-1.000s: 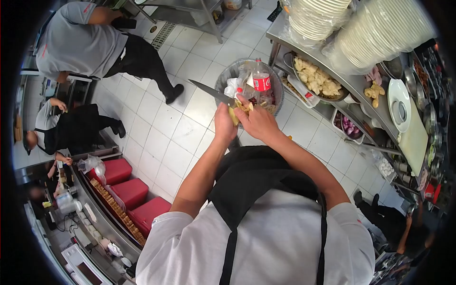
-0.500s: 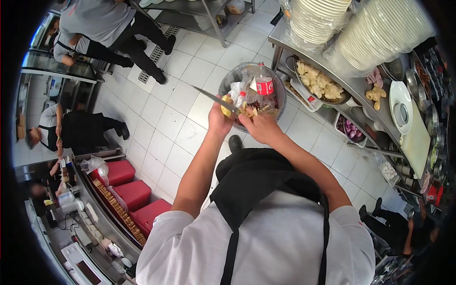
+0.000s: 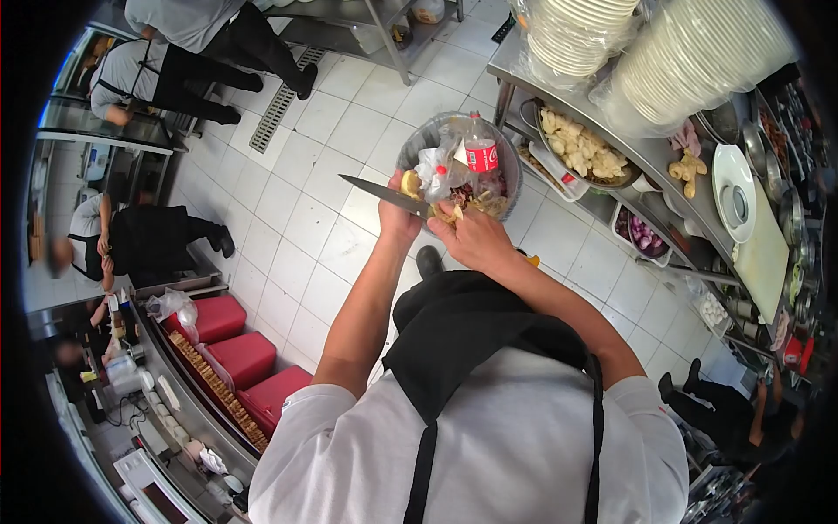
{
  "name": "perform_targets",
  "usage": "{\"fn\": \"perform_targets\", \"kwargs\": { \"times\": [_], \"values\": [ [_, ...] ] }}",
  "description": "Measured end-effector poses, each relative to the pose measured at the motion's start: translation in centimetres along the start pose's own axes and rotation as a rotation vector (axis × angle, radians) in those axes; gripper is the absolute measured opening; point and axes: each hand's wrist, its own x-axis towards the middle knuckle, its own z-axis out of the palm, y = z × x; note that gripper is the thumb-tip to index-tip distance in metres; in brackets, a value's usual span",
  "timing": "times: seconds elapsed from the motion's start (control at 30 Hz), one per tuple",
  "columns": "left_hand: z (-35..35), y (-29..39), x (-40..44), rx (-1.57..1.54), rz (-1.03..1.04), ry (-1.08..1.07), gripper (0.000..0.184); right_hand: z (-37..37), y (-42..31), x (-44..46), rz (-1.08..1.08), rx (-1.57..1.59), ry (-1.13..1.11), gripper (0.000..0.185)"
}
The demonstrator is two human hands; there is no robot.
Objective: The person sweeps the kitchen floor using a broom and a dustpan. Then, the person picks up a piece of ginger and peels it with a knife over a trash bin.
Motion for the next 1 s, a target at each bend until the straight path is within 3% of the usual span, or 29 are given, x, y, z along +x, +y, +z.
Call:
{"fn": "perform_targets", "kwargs": {
  "times": [0.43, 0.53, 0.67, 1.0],
  "values": [
    [0.3, -0.4, -1.0, 0.065, 0.081, 0.052, 0.031, 0.8, -0.4, 0.1, 0.019, -0.011, 0.004, 0.055],
    [2.4, -2.0, -2.6, -0.04, 0.041, 0.135, 0.026, 1.1, 0.4, 1.3, 0.015, -0.014, 0.047, 0.052],
    [1.7, -1.9, -2.7, 0.062, -0.012, 0.057, 0.028, 1.5, 1.0, 1.0, -0.013, 0.002, 0.107, 0.05],
    [3.5, -1.0, -3.8, 0.01, -0.013, 0.22, 0.03, 1.9, 1.5, 1.8, 0.012, -0.028, 0.01, 0.057]
  ]
}}
